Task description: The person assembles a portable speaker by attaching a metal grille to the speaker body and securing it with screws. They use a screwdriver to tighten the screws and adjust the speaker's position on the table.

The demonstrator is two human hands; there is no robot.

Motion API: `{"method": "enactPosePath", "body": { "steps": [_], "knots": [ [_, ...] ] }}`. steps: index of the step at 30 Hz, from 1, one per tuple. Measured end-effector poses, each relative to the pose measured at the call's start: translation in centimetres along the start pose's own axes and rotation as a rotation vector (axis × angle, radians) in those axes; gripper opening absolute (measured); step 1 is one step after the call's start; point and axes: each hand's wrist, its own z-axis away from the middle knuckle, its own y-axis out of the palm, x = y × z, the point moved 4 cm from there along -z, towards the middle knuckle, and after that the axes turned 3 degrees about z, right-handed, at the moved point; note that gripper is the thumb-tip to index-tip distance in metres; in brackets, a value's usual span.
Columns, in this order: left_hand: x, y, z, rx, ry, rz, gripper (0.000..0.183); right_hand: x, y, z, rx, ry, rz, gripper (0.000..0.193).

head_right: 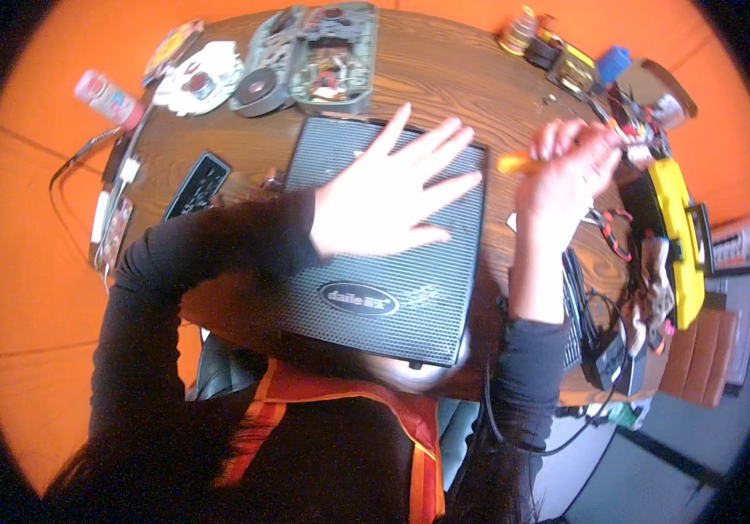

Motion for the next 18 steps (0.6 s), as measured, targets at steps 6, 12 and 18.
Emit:
{"method": "enactPosePath", "body": {
  "steps": [6,12,18],
  "knots": [
    [-5.0,-5.4,8.8,0.080,-0.057,0.430,0.077,1.8,0.3,1.0,0.076,0.065,-0.124,0.030],
    [-6.6,-4.7,11.7,0.281,-0.297,0.273,0.077,3.6,0.4,1.7,0.278,0.206,-0.351,0.029],
    [-2.4,-3.9,14.5,0.008,-0.512,0.351,0.062,9.3,-0.9,6.8,0.400,0.087,-0.344,0.029]
  ]
}}
